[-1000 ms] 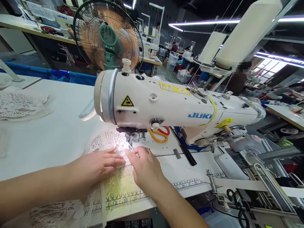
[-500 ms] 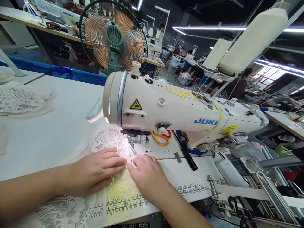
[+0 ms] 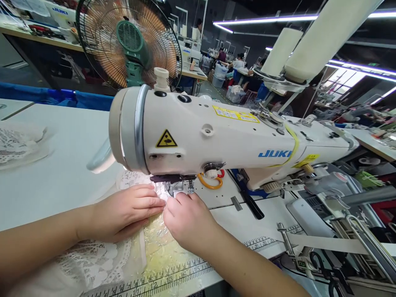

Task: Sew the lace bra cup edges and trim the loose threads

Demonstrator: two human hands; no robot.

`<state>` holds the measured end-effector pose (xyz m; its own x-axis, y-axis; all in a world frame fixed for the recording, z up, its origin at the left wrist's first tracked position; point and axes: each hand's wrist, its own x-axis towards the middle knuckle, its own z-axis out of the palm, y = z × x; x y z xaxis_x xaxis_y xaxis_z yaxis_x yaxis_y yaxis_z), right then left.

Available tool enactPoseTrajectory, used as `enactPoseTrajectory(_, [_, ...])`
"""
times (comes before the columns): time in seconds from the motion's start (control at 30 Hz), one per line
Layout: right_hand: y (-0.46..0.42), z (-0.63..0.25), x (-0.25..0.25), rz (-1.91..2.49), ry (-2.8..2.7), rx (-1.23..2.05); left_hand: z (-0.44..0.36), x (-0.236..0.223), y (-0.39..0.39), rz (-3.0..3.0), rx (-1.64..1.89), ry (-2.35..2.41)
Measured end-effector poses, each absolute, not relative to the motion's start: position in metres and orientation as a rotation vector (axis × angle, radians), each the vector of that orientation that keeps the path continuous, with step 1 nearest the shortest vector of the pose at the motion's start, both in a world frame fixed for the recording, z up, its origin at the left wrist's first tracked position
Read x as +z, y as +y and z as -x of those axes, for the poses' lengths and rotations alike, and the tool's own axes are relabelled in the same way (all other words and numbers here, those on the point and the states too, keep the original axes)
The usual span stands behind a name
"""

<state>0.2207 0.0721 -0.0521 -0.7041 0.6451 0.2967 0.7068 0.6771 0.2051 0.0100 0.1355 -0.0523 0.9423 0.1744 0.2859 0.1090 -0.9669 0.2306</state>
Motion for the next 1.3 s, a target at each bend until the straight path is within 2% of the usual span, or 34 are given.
enactPoseTrajectory(0.5, [0.085,-0.208,-0.059,1.397,-2.611,-0.494,-0.001,-0.059,0.170,-2.948,0.654,0.216])
enactPoseTrajectory(1.03, [0.071,-0.213,-0.055,1.407,-2.580,-0.407,0.004,-0.060,0.173,-3.057,0.569,0.595])
enactPoseTrajectory(1.13, [0.057,-0.216,-0.051,1.361,-2.529,-0.322,0.007,-0.053,0.161,-3.109,0.577,0.473])
enactPoseTrajectory(1.3, [0.028,-0.214,-0.046,1.330,-2.348,0.057,0.011,-0.043,0.144,-3.101,0.237,0.519])
